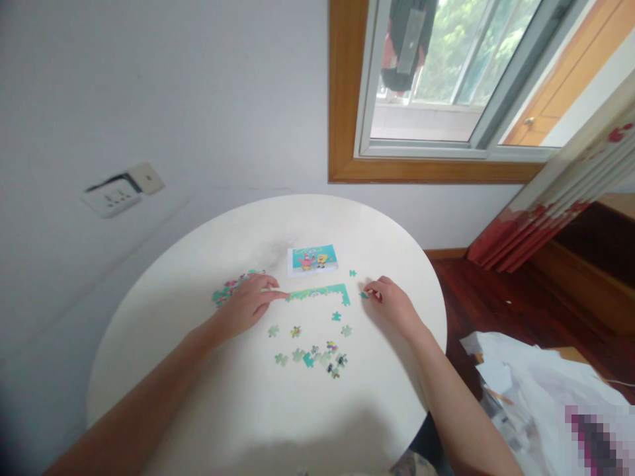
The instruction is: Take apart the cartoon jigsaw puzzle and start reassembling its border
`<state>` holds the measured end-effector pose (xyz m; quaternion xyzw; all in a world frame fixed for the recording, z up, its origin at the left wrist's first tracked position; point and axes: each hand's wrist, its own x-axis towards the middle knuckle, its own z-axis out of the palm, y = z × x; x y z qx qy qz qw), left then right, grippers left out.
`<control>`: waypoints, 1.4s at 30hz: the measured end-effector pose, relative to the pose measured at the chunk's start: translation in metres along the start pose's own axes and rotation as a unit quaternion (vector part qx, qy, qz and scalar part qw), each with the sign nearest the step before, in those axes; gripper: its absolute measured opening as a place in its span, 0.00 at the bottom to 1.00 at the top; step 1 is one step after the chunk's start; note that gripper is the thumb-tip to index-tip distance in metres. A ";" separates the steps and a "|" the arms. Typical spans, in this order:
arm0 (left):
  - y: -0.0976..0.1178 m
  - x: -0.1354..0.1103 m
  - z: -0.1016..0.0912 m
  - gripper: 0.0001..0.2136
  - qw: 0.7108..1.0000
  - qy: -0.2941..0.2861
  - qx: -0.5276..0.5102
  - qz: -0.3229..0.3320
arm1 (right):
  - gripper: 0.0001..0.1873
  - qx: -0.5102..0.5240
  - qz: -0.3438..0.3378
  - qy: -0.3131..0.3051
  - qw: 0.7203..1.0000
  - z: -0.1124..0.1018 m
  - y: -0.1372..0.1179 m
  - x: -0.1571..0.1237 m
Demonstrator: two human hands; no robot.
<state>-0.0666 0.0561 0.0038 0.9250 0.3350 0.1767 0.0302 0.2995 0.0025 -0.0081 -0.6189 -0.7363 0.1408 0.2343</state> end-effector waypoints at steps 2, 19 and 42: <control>0.002 0.001 0.000 0.23 1.000 -0.001 0.007 -0.009 | 0.12 0.004 -0.002 0.001 1.000 -0.001 -0.002 -0.001; 0.029 0.024 0.001 0.19 0.998 -0.012 0.065 -0.011 | 0.11 0.020 -0.017 0.000 1.000 -0.005 -0.011 -0.001; 0.042 0.054 0.003 0.20 0.995 -0.051 0.081 0.020 | 0.11 0.046 -0.014 0.008 0.999 -0.007 -0.013 -0.003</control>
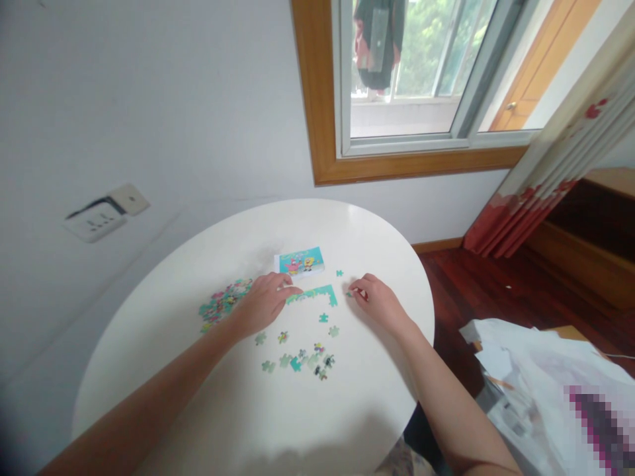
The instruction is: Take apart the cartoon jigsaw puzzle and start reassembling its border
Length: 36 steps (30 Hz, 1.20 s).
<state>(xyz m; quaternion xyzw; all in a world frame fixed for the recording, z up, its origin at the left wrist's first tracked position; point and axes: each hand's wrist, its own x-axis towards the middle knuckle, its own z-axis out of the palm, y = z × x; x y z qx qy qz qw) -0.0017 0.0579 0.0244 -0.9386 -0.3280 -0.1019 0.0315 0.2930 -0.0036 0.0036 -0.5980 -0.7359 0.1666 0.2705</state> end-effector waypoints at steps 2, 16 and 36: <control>0.001 0.002 0.001 0.21 1.000 -0.005 0.001 0.000 | 0.11 0.002 0.000 0.000 1.000 0.000 0.000 0.000; 0.011 0.015 0.005 0.19 1.000 -0.008 -0.002 0.000 | 0.11 0.008 -0.001 0.007 1.000 0.002 0.002 0.001; 0.025 0.037 0.013 0.19 1.000 -0.005 -0.013 0.015 | 0.10 0.007 0.002 0.014 1.000 -0.001 0.001 0.001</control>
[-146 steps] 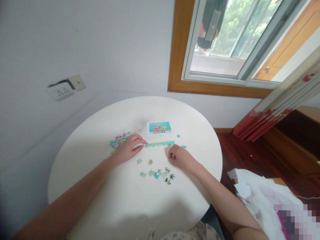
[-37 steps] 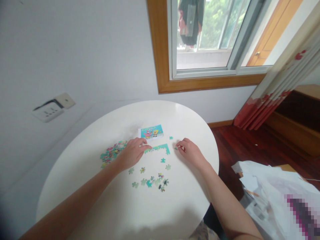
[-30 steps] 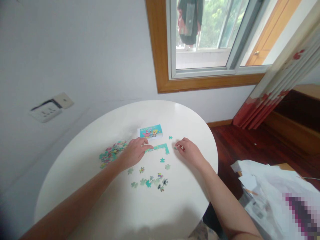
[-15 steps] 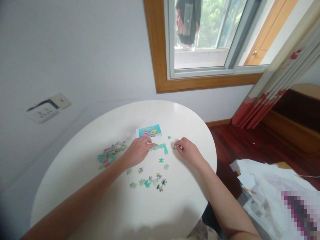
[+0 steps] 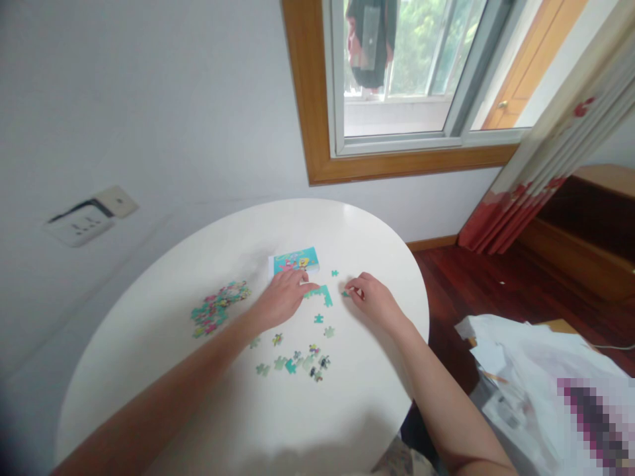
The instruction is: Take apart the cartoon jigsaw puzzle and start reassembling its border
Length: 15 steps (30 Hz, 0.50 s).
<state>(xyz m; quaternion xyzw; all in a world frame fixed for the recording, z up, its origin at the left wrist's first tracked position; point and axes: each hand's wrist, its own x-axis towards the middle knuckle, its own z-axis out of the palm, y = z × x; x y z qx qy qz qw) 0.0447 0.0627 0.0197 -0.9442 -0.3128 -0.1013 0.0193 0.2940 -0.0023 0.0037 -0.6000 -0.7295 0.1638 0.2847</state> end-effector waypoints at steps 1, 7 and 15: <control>0.001 0.001 0.001 0.20 1.000 -0.001 0.001 -0.001 | 0.10 0.001 0.001 0.001 1.000 -0.001 -0.001 0.000; 0.006 0.005 -0.004 0.20 1.000 0.002 0.005 -0.012 | 0.11 0.004 -0.003 -0.008 1.000 0.002 -0.005 0.001; -0.025 -0.048 -0.018 0.18 0.998 0.043 0.004 -0.035 | 0.16 -0.093 -0.099 -0.002 0.991 0.016 -0.021 -0.001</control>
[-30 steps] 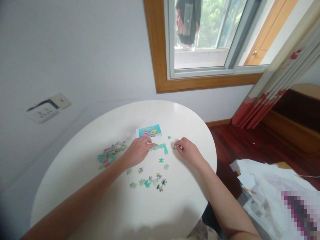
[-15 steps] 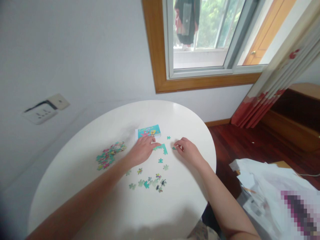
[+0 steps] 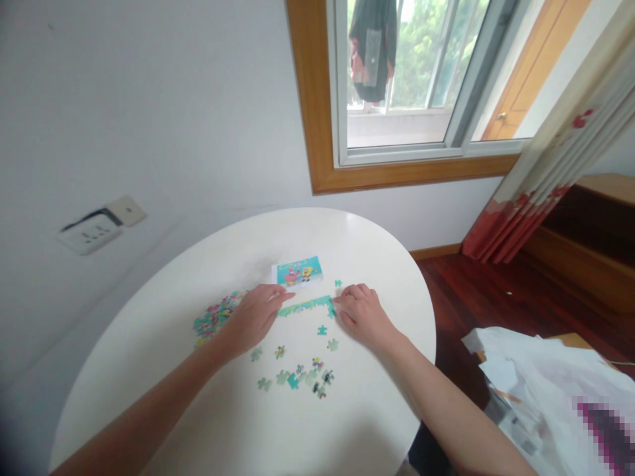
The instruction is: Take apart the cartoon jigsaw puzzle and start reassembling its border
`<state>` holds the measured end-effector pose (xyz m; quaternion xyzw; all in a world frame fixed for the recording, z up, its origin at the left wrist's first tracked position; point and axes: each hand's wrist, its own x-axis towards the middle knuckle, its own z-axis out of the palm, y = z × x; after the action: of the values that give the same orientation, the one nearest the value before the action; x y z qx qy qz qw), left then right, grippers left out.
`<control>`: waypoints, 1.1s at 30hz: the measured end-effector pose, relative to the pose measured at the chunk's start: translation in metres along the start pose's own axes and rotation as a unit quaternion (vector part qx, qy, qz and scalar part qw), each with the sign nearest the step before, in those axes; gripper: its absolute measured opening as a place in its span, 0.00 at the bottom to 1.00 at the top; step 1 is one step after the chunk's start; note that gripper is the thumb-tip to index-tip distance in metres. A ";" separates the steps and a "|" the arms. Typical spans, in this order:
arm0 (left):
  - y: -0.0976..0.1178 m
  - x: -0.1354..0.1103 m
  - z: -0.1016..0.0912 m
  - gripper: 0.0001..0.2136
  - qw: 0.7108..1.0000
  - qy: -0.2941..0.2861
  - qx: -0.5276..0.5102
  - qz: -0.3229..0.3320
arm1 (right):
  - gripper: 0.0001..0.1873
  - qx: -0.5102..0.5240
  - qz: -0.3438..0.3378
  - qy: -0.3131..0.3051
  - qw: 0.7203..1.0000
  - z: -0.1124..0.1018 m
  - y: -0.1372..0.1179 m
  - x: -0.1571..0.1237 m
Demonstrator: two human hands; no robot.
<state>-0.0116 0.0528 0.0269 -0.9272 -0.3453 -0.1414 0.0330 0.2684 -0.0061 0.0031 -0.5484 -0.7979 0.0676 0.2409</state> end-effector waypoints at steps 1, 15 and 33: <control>-0.006 -0.011 0.000 0.18 1.000 0.013 -0.004 -0.001 | 0.17 -0.010 -0.007 -0.004 1.000 0.001 -0.003 0.000; -0.016 -0.052 0.014 0.19 0.998 0.030 -0.030 -0.055 | 0.19 -0.064 -0.008 -0.006 0.998 0.012 -0.008 0.001; -0.034 -0.058 0.012 0.15 0.990 0.094 -0.037 -0.095 | 0.17 -0.034 0.138 0.109 0.984 0.005 0.028 0.002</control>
<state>-0.0732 0.0439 -0.0022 -0.8734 -0.4218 -0.2429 0.0172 0.2894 0.0075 -0.0107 -0.6649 -0.6857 0.0130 0.2960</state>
